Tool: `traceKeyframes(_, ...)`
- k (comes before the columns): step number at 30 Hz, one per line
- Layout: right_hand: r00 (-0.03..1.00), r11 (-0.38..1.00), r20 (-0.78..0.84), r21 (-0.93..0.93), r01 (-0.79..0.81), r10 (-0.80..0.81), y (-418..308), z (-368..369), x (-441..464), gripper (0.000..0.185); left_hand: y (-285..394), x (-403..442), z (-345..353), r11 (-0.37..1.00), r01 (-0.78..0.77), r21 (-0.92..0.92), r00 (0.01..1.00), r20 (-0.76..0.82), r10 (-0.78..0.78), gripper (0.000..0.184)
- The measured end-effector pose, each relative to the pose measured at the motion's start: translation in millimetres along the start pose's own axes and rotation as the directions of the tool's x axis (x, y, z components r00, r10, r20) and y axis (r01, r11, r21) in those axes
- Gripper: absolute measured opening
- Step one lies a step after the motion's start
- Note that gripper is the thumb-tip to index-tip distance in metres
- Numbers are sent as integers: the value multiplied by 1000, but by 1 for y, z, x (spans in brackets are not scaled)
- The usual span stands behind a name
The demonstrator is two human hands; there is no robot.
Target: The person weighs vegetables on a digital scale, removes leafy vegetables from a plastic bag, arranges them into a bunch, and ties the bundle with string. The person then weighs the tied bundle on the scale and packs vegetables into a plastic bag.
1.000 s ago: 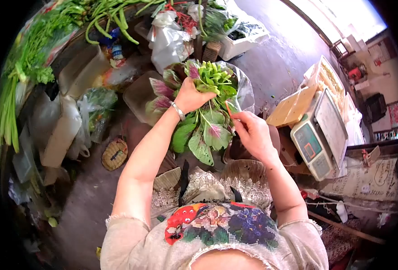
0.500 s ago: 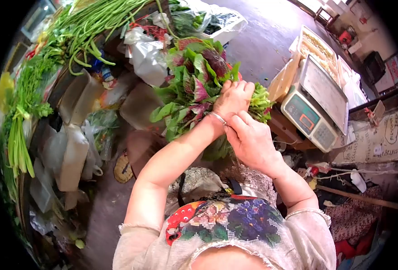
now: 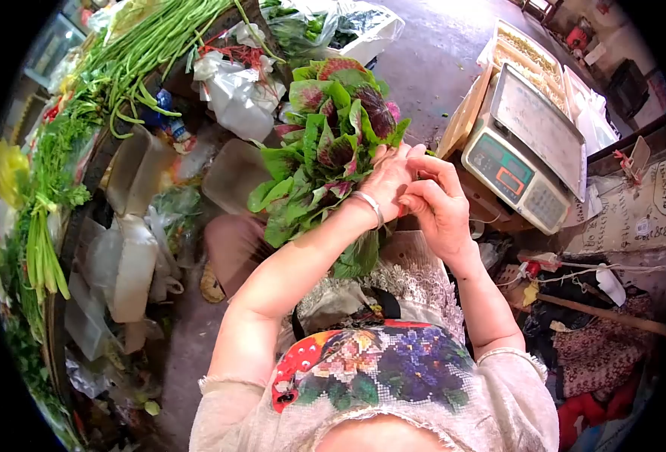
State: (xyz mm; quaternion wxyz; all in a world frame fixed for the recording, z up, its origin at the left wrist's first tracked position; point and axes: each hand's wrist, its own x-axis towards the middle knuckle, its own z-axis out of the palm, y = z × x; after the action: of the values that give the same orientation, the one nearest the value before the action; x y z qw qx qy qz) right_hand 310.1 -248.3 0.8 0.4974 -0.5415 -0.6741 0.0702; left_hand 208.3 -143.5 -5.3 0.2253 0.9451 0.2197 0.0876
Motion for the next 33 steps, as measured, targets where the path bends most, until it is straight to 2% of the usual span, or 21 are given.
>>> traceKeyframes(1,1000,1000,-4,1,-2,2,-1,0,-1,15,3,1,-5,999,6,36,990,144,-11,78)
traceKeyframes(2,998,996,-20,70,-56,58,-2,0,-3,13,-2,0,-3,994,-11,-109,999,52,17,86)
traceKeyframes(3,993,984,-30,140,-111,116,-3,0,-6,12,-2,0,-6,988,35,-150,996,84,-23,91)
traceKeyframes(4,997,998,-55,42,-48,50,-1,0,-6,10,-11,1,2,989,-22,-148,999,36,28,91)
traceKeyframes(6,996,997,-64,49,-66,69,-3,1,-7,11,-18,0,3,982,-106,-154,994,-25,104,87)
traceKeyframes(10,991,994,-95,59,-87,93,-1,4,-11,11,-22,-1,-5,958,-113,-265,993,14,121,82)
traceKeyframes(11,989,994,-107,60,-94,100,-1,5,-12,10,-23,-1,-6,937,-134,-323,991,-24,134,88)
traceKeyframes(13,985,999,-164,21,-44,46,11,12,-16,10,-27,-3,-11,842,-55,-537,994,50,97,93)
traceKeyframes(15,978,987,-168,124,-103,124,12,14,-17,11,-24,-3,-17,841,-26,-541,992,91,89,93)
traceKeyframes(17,977,985,-144,95,-146,159,8,10,-17,12,-21,-4,-25,754,137,-642,967,251,38,91)
traceKeyframes(19,982,987,-127,91,-130,141,9,9,-15,13,-30,-4,-19,741,91,-666,971,224,83,85)
traceKeyframes(21,980,988,-137,67,-136,144,12,8,-13,13,-35,-4,-13,426,205,-881,971,238,24,76)
traceKeyframes(22,979,989,-144,43,-140,145,14,8,-11,12,-35,-3,-5,523,130,-842,989,145,-13,70)
traceKeyframes(23,979,989,-145,44,-141,146,16,9,-10,12,-35,-4,-1,559,93,-824,994,111,-1,69)
traceKeyframes(25,979,992,-162,19,-125,127,22,11,-11,13,-36,-7,6,487,96,-868,995,92,-31,67)
traceKeyframes(28,976,979,-96,-23,-201,198,23,13,-12,13,-28,-10,15,489,71,-870,995,31,-90,66)
traceKeyframes(31,976,977,-65,-40,-209,206,28,12,-10,14,-10,-16,18,772,22,-635,981,-135,-140,59)
traceKeyframes(32,980,979,-53,-57,-194,191,29,12,-8,15,0,-19,17,871,-21,-491,967,-230,-106,54)
traceKeyframes(33,979,978,-57,-55,-199,196,30,12,-9,15,6,-18,14,932,9,-362,973,-213,-92,53)
